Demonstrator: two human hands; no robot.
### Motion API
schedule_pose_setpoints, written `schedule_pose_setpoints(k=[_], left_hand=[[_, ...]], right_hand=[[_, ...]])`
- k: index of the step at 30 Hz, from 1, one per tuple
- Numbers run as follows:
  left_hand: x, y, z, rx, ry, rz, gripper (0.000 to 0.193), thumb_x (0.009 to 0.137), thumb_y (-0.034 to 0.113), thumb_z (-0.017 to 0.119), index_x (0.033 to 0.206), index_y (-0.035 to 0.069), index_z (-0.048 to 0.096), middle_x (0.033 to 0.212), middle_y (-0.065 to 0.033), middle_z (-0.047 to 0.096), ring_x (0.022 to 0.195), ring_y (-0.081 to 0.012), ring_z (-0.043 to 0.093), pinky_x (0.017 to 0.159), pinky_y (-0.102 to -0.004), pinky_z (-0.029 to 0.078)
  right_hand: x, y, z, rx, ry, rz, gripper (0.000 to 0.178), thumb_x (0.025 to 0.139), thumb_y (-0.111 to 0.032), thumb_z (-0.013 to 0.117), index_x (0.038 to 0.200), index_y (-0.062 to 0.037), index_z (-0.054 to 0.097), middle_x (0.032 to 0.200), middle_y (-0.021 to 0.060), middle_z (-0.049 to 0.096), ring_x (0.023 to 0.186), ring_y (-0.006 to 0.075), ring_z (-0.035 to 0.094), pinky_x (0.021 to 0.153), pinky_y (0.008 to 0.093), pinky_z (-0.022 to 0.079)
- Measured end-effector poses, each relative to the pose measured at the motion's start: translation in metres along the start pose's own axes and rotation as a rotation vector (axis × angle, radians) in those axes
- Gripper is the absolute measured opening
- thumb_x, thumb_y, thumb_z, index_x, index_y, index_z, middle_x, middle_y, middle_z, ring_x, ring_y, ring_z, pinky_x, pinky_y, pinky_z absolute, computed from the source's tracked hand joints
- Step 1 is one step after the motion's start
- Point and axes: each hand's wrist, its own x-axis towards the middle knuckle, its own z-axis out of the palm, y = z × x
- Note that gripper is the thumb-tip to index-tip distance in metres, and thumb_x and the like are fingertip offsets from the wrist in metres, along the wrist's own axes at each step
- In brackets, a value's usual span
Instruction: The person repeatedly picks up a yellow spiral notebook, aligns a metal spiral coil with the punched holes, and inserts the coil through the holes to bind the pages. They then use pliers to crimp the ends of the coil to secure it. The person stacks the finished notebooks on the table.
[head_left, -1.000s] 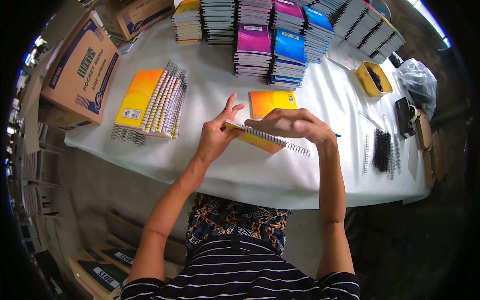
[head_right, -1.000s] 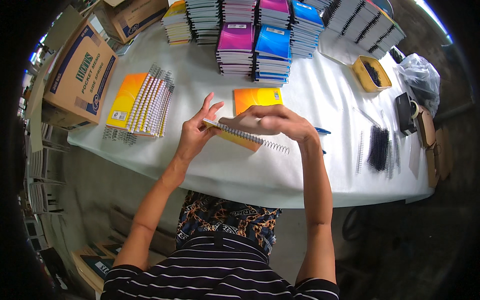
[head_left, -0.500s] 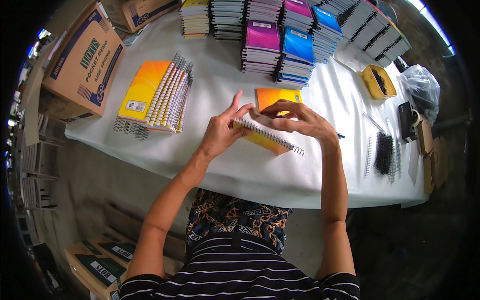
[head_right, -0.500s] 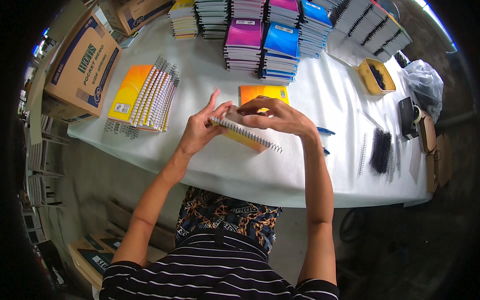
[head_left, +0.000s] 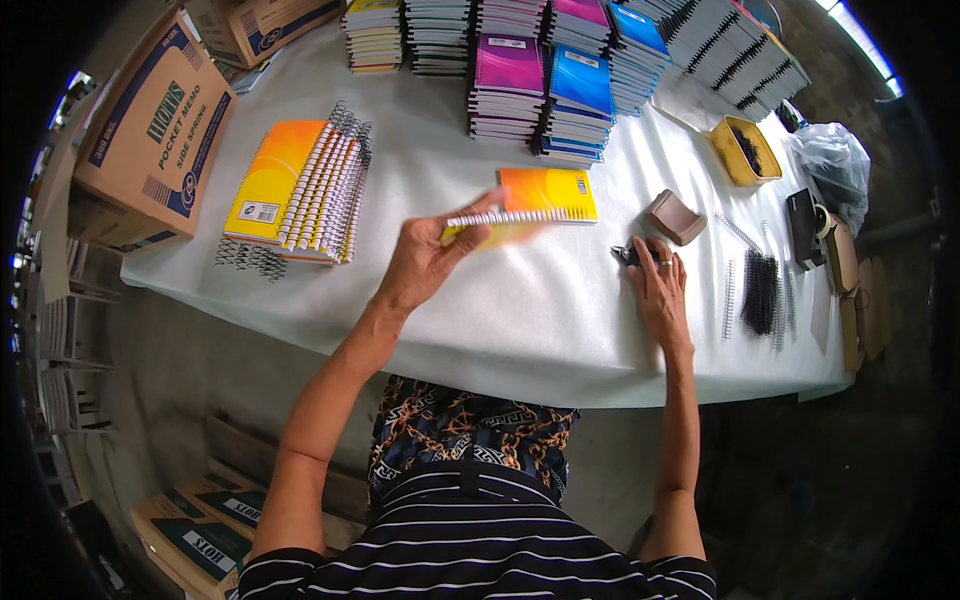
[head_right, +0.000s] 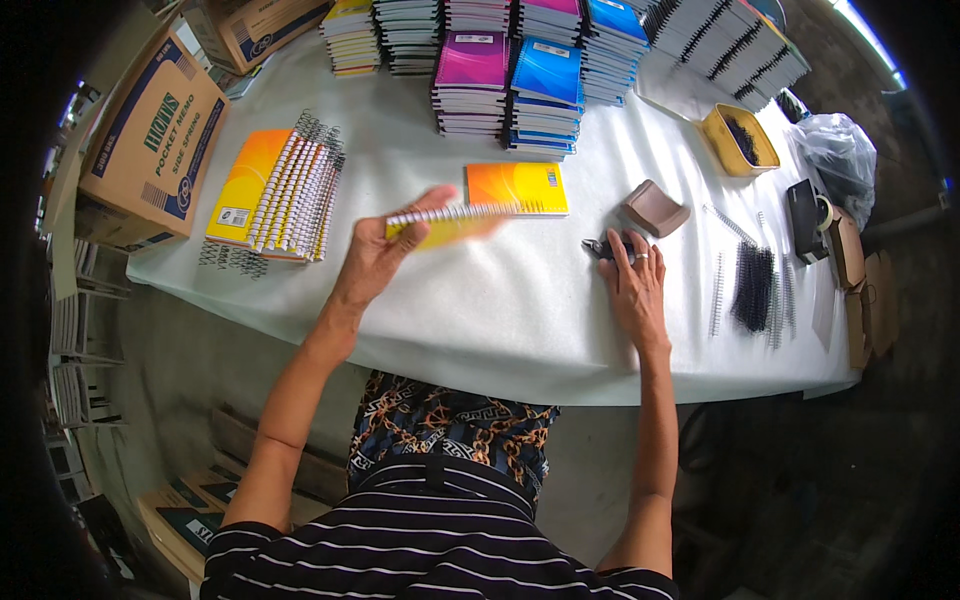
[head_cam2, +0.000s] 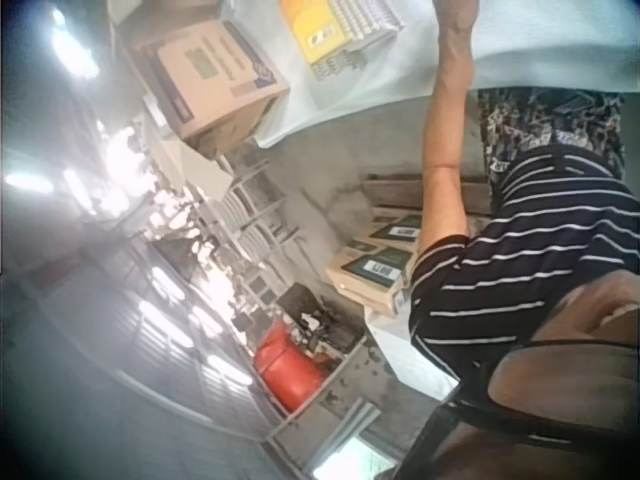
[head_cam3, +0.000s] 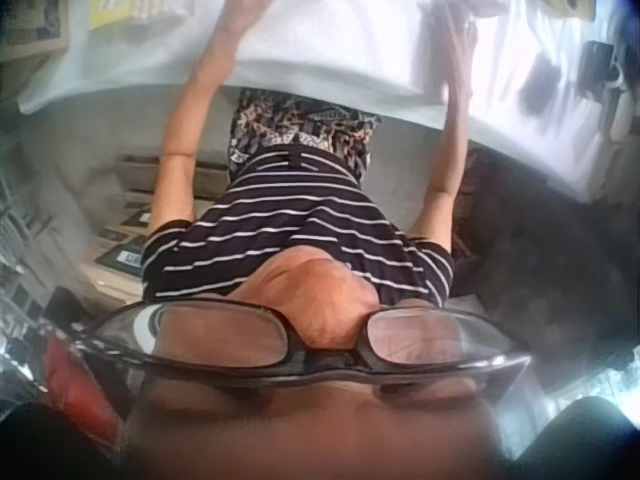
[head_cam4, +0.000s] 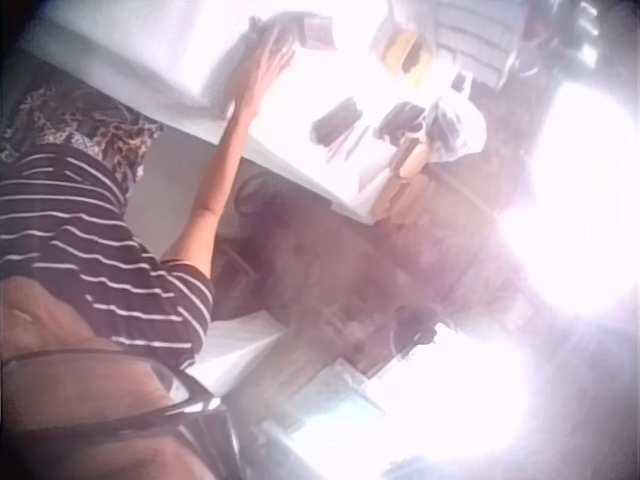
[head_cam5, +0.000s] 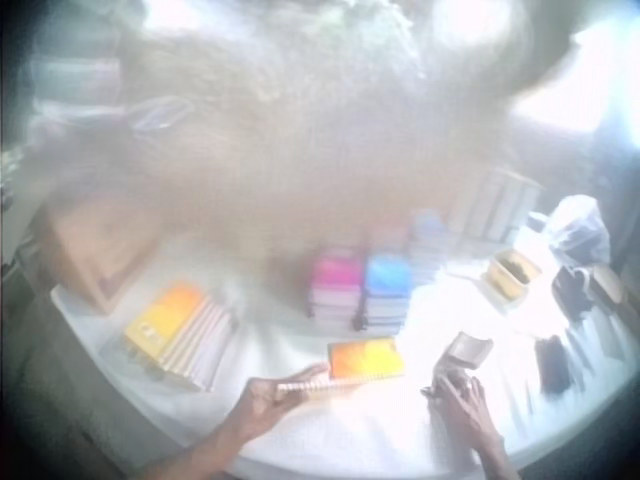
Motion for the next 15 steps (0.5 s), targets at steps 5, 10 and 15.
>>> schedule_pose_setpoints(k=[5,10,15], left_hand=[[0.002,0.003,0.034,0.668,0.09,0.194,0.052,0.092,0.027,0.065,0.141,0.017,0.051,0.131,-0.0096,0.06,0.108,-0.0239,0.066,0.087,-0.0333,0.055],[-0.011,-0.011,0.045,0.947,0.172,0.284,0.052,0.089,0.03,0.068,0.138,0.023,0.054,0.121,-0.0104,0.066,0.091,-0.029,0.071,0.065,-0.0368,0.058],[-0.008,-0.011,0.046,0.96,0.171,0.37,0.055,0.084,0.026,0.072,0.137,0.021,0.055,0.119,-0.0063,0.067,0.096,-0.028,0.07,0.068,-0.0366,0.058]], right_hand=[[0.005,-0.034,-0.008,0.127,0.099,0.11,0.04,0.089,-0.011,0.066,0.128,-0.0088,0.058,0.107,0.0145,0.055,0.087,0.0273,0.059,0.072,0.0386,0.051],[0.015,-0.147,-0.059,0.464,0.131,-0.091,0.029,0.084,-0.015,0.072,0.109,-0.005,0.062,0.096,0.0089,0.059,0.081,0.0258,0.062,0.067,0.0366,0.052],[0.022,-0.148,-0.057,0.457,0.152,-0.117,0.03,0.084,-0.017,0.072,0.109,-0.0043,0.061,0.092,0.0086,0.058,0.078,0.0251,0.058,0.065,0.0364,0.05]])
